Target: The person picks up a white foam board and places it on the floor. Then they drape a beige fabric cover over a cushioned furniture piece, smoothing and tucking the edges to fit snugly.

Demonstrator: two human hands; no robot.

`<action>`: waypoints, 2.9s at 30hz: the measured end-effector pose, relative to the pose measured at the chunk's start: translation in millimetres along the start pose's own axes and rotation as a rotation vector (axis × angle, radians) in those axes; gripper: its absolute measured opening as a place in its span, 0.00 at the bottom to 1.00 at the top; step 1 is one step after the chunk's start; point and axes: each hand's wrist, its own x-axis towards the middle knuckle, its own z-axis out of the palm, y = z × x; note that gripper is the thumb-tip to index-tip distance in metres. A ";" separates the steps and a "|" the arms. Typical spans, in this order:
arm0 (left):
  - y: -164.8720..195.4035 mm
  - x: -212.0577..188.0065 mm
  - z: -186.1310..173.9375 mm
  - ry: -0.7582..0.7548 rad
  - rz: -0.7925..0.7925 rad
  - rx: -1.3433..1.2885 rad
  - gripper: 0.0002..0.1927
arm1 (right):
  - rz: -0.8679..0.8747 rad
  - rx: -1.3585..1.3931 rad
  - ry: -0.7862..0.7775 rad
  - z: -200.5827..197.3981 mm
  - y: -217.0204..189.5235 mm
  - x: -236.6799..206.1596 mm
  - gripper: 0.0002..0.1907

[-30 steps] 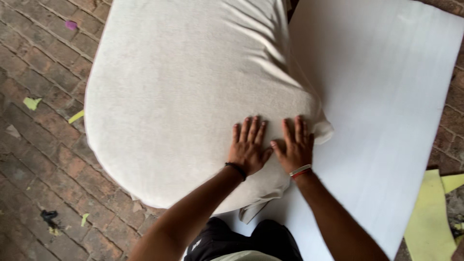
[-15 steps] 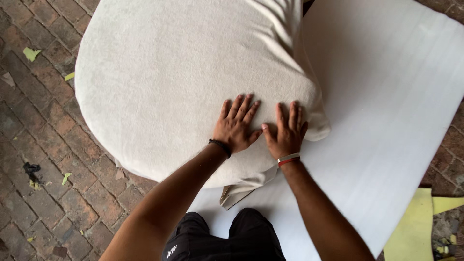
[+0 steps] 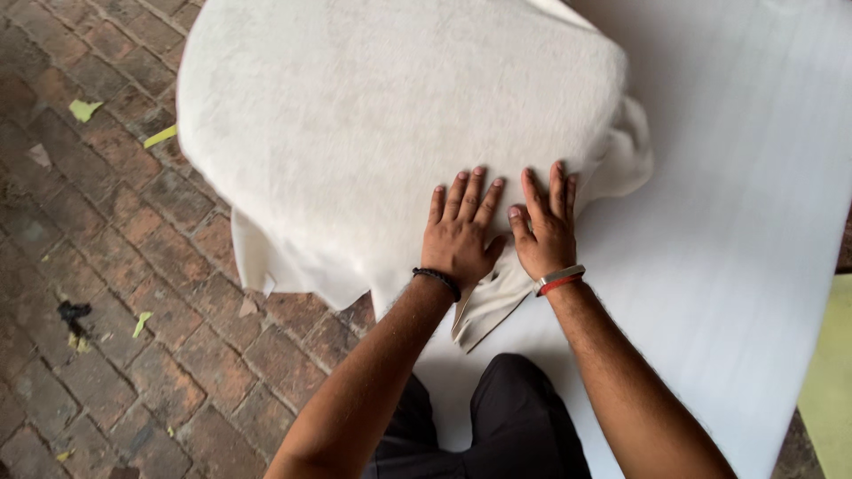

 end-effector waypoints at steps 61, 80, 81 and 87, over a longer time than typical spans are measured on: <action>-22.3 -416.0 110.4 -0.412 -0.107 -0.167 0.21 | 0.864 0.579 -0.289 -31.5 58.6 -610.3 0.25; -74.8 -455.2 58.9 -0.339 -0.212 -0.583 0.22 | 0.514 1.564 -0.263 -122.0 16.0 -543.4 0.48; -79.4 -460.4 47.5 -0.323 -0.222 -0.577 0.22 | 0.435 1.661 -0.246 -114.9 -2.4 -522.5 0.46; -67.1 -492.5 16.4 -0.234 -0.307 -0.419 0.26 | 0.378 1.774 -0.305 -72.8 -121.8 -427.9 0.36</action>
